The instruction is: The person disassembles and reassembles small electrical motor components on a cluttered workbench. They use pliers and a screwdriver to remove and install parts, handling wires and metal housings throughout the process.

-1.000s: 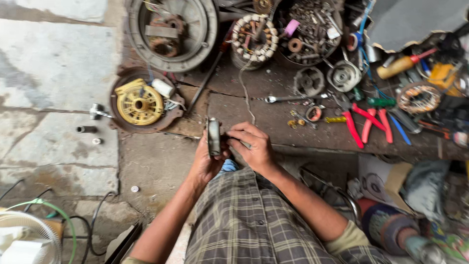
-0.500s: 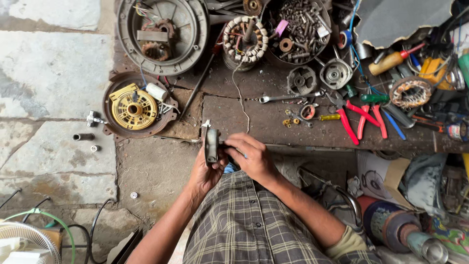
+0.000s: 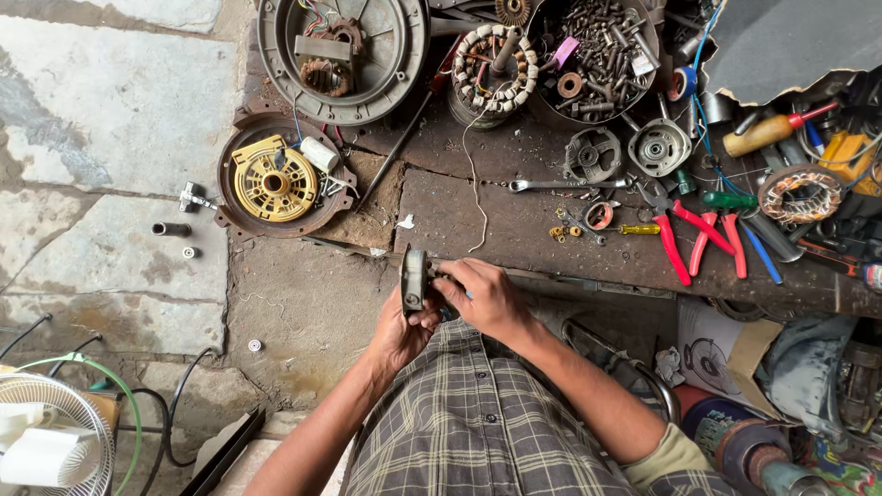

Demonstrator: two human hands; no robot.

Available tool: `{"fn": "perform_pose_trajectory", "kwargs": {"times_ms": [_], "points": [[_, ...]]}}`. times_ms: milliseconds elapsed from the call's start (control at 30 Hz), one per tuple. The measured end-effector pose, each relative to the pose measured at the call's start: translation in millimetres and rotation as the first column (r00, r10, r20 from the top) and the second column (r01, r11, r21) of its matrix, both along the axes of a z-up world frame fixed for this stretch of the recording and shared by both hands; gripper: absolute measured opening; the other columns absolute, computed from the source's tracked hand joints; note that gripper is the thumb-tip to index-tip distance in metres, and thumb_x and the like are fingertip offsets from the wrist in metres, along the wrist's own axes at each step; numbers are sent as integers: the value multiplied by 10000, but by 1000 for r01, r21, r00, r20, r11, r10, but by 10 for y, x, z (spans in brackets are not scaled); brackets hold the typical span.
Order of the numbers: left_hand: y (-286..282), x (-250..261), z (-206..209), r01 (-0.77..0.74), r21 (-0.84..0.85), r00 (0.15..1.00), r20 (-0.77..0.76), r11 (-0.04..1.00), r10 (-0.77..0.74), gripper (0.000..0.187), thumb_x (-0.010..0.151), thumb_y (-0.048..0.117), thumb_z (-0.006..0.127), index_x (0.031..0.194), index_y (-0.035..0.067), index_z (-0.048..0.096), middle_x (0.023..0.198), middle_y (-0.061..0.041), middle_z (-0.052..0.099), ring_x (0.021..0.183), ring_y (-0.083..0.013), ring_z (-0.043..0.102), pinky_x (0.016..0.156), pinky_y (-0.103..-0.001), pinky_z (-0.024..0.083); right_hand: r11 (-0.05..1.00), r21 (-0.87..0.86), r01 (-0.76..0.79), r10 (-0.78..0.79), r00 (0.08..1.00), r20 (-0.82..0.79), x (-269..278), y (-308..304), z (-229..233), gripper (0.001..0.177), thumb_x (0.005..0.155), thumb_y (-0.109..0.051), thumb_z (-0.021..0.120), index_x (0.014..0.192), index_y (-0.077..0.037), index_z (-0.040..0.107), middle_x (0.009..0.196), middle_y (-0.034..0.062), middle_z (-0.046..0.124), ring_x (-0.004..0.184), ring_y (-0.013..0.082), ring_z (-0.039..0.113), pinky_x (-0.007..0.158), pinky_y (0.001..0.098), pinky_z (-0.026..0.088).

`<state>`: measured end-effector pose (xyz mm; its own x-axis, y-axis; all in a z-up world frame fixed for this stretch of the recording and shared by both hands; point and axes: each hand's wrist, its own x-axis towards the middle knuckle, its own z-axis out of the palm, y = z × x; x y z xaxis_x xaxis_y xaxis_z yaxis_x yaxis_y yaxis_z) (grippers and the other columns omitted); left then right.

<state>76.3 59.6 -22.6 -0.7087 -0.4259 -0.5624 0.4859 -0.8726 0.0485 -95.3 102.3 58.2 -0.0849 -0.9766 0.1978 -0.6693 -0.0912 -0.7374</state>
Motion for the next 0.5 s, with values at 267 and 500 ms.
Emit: {"fn": "perform_pose_trajectory", "kwargs": {"times_ms": [267,500], "points": [[-152,-149,103,-10,4,988,-154,1000,10,235,1104,250,500,1061,40,597,755,-17,562,542,-40,438,523,-217,401,976,-209,63,-65,998,0,-2,-14,163,283,845,13,786,1093,3,649,1046,129,707,956,280,736,800,353,606],[-93,-387,94,123,40,969,-223,992,-111,269,1096,252,465,965,53,590,695,15,503,533,-46,413,537,-227,405,952,-288,98,-132,986,-102,-207,165,274,272,806,79,773,1050,-20,707,1083,94,721,982,266,747,829,340,620]]}}
